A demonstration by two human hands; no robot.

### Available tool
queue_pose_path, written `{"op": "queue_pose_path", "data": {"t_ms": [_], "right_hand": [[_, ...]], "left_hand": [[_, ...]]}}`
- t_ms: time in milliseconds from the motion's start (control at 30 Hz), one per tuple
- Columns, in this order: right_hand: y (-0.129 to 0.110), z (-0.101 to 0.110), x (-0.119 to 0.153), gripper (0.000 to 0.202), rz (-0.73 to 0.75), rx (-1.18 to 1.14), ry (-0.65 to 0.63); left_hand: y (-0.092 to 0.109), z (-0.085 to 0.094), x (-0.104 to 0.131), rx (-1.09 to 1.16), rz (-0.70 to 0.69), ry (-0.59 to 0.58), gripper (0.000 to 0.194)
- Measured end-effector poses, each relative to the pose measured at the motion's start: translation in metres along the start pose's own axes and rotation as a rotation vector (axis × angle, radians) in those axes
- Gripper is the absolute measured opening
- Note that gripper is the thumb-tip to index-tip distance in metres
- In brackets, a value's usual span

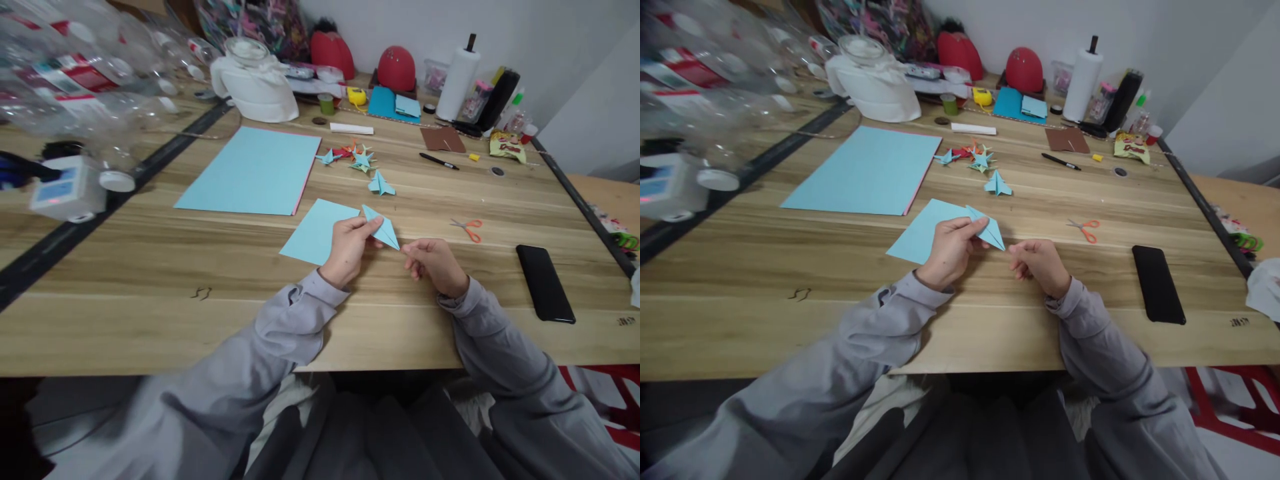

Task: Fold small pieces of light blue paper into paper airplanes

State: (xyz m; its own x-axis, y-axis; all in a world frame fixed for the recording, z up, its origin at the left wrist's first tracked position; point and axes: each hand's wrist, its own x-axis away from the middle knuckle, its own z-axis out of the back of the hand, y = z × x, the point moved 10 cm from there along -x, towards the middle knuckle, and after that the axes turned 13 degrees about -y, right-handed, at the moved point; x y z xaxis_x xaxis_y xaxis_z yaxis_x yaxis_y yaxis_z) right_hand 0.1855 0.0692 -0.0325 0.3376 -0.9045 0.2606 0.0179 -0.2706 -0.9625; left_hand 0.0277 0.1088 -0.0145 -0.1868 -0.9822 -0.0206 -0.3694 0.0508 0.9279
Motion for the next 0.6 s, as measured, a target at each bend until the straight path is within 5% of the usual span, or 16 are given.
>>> {"op": "queue_pose_path", "data": {"t_ms": [133, 300, 600], "right_hand": [[-0.018, 0.016, 0.001, 0.034, 0.24, 0.078, 0.135], [-0.041, 0.008, 0.009, 0.015, 0.511, 0.292, 0.1], [-0.053, 0.003, 0.021, 0.012, 0.632, 0.527, 0.171]], "left_hand": [[-0.013, -0.01, 0.002, 0.054, 0.118, -0.064, 0.033], [-0.022, -0.022, 0.009, 0.078, 0.201, -0.117, 0.035], [-0.02, -0.031, 0.013, 0.108, 0.209, -0.18, 0.03]]}}
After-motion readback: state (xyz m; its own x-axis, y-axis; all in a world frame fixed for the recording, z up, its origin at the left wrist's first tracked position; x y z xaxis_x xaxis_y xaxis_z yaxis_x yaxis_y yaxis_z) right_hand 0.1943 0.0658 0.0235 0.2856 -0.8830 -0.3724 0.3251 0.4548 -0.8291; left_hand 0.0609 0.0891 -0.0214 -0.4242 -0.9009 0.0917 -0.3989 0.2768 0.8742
